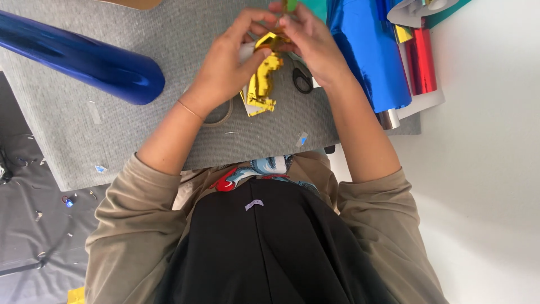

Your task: Decorating a plastic party horn by attaching fringed gold foil strips with tape

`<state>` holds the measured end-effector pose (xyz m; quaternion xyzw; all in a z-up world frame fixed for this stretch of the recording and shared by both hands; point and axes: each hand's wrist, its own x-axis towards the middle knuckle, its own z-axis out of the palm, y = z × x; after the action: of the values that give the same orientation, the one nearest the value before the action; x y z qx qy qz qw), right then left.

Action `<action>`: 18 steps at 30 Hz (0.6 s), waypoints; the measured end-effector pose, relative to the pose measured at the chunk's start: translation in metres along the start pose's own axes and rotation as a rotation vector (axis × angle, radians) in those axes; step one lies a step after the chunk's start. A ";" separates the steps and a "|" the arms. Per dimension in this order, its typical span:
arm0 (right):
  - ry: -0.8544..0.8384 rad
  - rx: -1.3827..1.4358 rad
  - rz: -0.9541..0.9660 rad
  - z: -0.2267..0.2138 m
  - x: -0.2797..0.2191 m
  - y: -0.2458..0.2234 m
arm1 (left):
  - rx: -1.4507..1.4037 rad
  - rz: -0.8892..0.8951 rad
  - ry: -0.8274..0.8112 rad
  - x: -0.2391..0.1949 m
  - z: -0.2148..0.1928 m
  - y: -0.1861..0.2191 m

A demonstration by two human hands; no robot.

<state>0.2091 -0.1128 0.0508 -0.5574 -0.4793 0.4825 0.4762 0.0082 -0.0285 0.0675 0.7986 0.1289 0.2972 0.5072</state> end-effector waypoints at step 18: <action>0.268 0.185 -0.123 -0.014 0.018 -0.003 | 0.217 -0.163 -0.043 -0.001 -0.013 0.008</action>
<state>0.2245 -0.0959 0.0540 -0.5401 -0.3983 0.4157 0.6138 -0.0015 -0.0228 0.0782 0.8417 0.2140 0.2222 0.4431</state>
